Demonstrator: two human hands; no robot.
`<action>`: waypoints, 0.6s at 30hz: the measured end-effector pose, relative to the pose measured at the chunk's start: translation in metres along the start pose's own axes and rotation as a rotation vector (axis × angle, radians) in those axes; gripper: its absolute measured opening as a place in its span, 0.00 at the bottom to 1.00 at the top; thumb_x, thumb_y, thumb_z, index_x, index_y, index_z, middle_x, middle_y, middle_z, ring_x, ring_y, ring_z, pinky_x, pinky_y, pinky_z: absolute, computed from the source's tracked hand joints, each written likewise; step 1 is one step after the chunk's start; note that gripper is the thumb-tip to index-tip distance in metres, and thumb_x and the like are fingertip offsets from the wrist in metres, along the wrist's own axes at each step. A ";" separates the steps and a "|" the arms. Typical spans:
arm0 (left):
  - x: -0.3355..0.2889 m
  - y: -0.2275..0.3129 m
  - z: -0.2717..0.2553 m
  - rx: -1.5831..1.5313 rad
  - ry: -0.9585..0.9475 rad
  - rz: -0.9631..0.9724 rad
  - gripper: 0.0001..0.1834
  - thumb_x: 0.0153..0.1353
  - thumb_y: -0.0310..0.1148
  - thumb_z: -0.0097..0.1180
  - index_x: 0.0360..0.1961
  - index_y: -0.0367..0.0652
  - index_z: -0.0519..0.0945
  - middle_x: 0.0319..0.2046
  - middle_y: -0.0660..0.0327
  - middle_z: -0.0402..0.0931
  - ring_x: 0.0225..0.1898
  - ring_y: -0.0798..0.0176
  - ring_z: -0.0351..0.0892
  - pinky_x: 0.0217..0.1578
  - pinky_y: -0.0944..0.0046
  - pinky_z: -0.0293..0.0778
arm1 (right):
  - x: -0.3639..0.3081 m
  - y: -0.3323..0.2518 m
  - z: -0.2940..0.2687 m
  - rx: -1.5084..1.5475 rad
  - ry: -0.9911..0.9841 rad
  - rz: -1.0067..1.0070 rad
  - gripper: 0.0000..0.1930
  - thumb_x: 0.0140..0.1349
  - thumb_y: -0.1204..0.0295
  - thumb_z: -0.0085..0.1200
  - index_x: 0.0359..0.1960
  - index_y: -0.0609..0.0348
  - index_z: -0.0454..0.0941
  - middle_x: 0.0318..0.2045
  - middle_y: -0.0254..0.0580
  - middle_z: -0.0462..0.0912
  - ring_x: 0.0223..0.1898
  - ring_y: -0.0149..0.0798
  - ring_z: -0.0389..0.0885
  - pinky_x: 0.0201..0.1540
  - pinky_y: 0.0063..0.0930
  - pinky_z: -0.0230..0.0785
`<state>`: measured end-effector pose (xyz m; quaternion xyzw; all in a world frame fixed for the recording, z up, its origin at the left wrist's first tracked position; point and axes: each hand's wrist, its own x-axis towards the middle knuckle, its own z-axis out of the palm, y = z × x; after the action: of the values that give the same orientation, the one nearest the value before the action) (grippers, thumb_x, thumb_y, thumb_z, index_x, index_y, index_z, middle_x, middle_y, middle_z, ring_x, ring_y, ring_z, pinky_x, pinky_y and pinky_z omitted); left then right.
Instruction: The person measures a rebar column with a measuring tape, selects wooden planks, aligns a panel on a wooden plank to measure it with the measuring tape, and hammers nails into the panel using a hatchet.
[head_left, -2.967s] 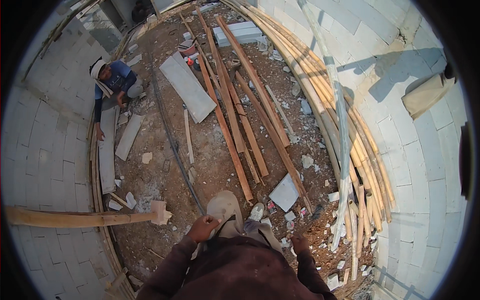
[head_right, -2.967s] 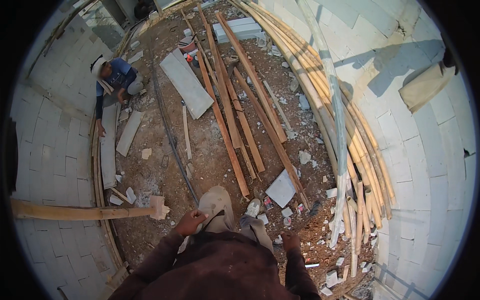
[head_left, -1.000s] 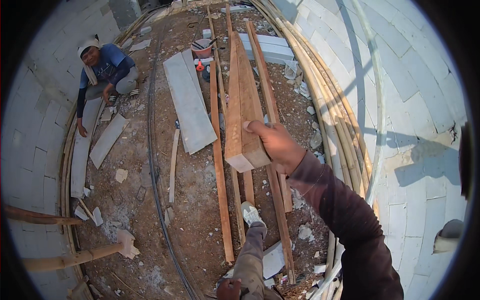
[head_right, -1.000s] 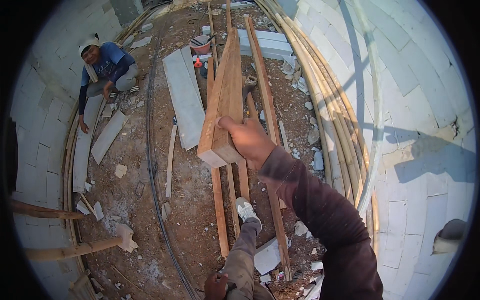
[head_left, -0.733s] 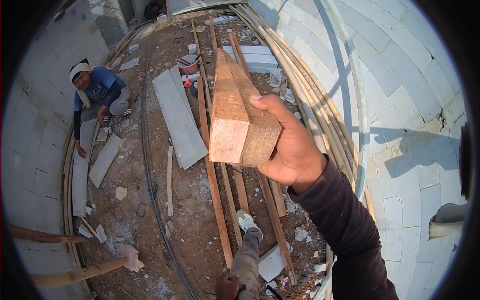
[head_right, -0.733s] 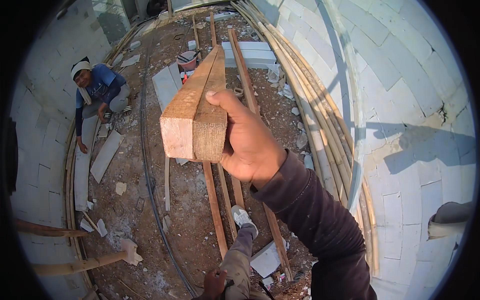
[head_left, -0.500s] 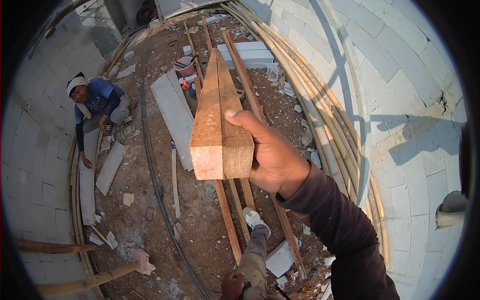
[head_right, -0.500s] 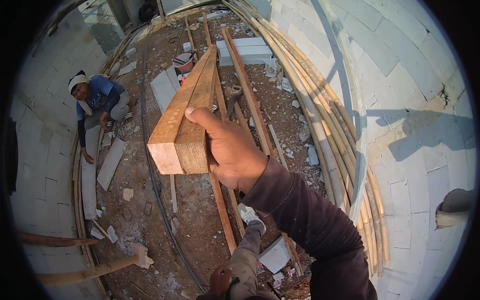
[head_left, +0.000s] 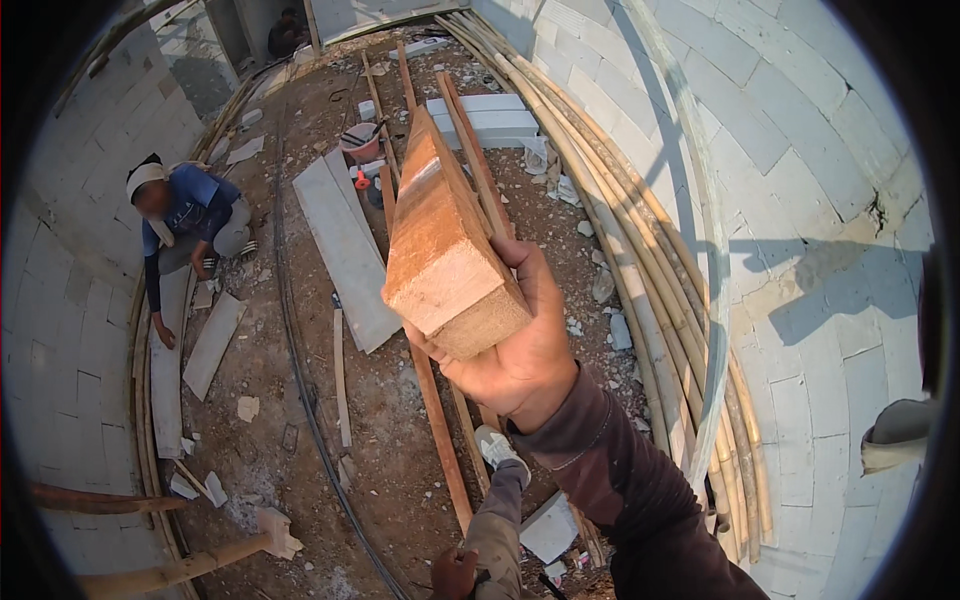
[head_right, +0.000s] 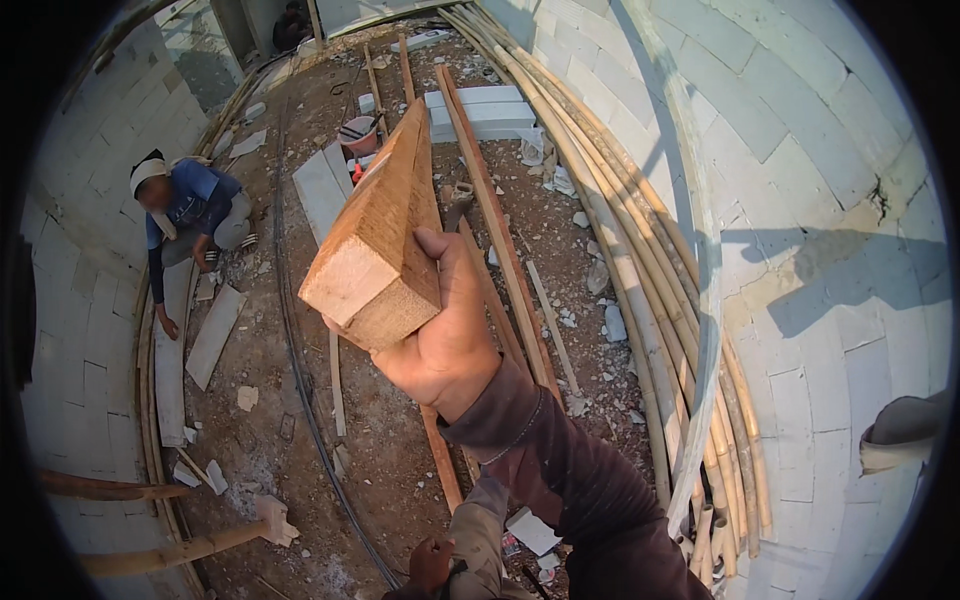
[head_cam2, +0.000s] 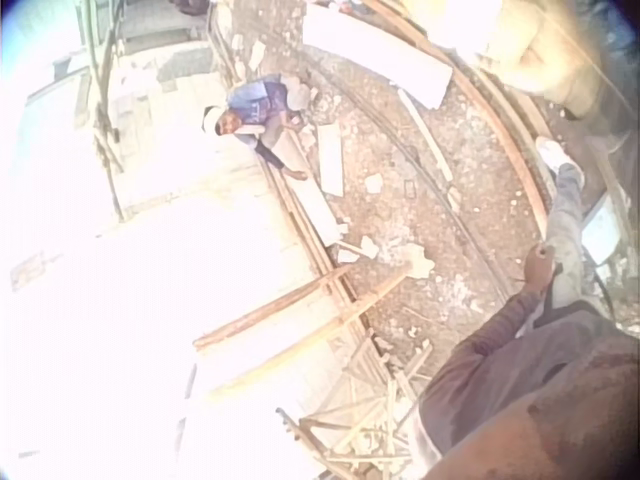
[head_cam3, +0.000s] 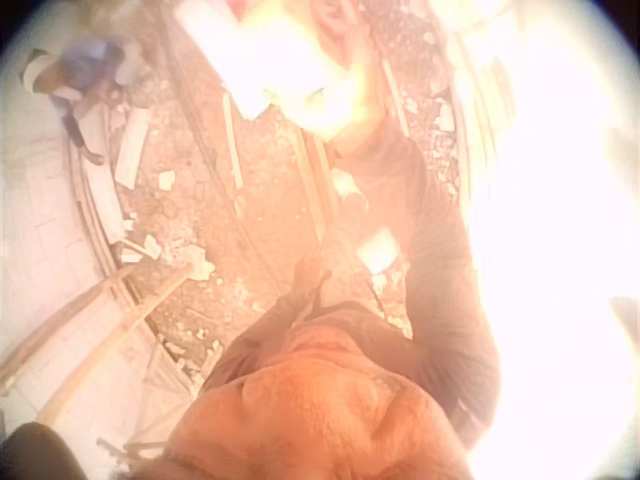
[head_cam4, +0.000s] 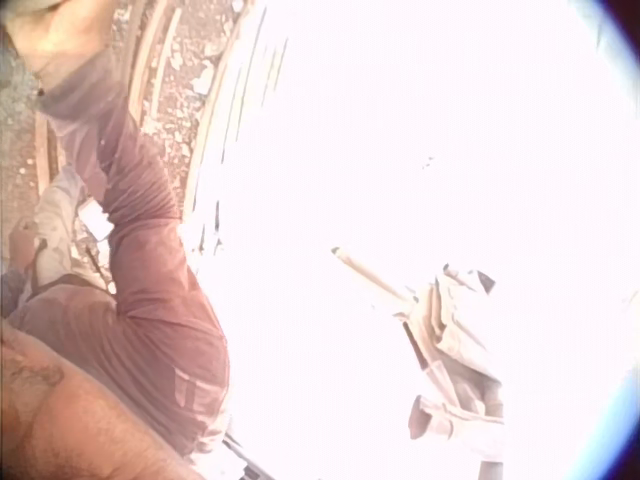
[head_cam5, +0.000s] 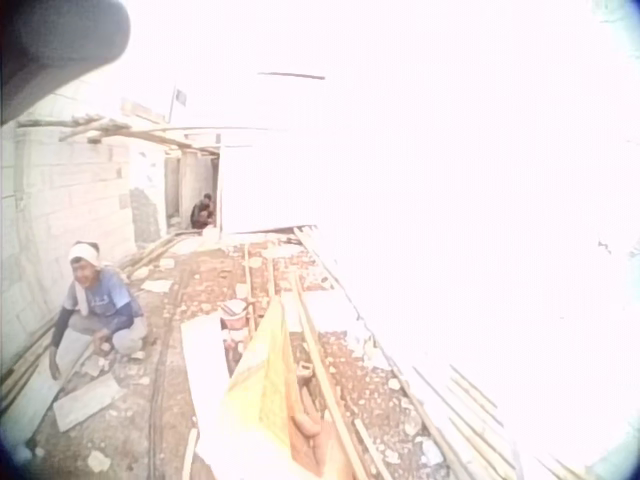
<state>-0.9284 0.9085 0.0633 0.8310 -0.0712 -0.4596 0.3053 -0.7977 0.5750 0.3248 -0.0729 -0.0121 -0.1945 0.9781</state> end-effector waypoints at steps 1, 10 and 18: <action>0.000 0.006 -0.003 0.010 -0.009 -0.039 0.20 0.56 0.46 0.58 0.27 0.36 0.78 0.22 0.52 0.76 0.28 0.53 0.77 0.31 0.55 0.70 | 0.001 0.001 -0.002 -0.005 0.003 0.007 0.28 0.61 0.58 0.51 0.57 0.64 0.65 0.48 0.48 0.75 0.47 0.44 0.79 0.47 0.41 0.75; -0.004 -0.009 -0.001 -0.028 0.048 -0.095 0.18 0.56 0.45 0.58 0.27 0.37 0.78 0.22 0.54 0.76 0.27 0.56 0.77 0.31 0.56 0.70 | 0.016 0.017 -0.006 0.233 -0.074 -0.096 0.27 0.62 0.50 0.43 0.54 0.57 0.71 0.48 0.46 0.77 0.50 0.48 0.77 0.45 0.35 0.78; -0.003 -0.012 0.004 -0.099 0.038 -0.070 0.17 0.56 0.44 0.58 0.27 0.38 0.78 0.21 0.55 0.75 0.26 0.57 0.76 0.30 0.56 0.69 | 0.024 0.006 0.003 0.226 -0.142 -0.152 0.24 0.61 0.60 0.50 0.54 0.64 0.69 0.49 0.56 0.73 0.50 0.49 0.77 0.47 0.33 0.78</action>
<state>-0.9355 0.9177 0.0573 0.8254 -0.0135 -0.4572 0.3308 -0.7735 0.5721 0.3284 0.0251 -0.1088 -0.2598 0.9592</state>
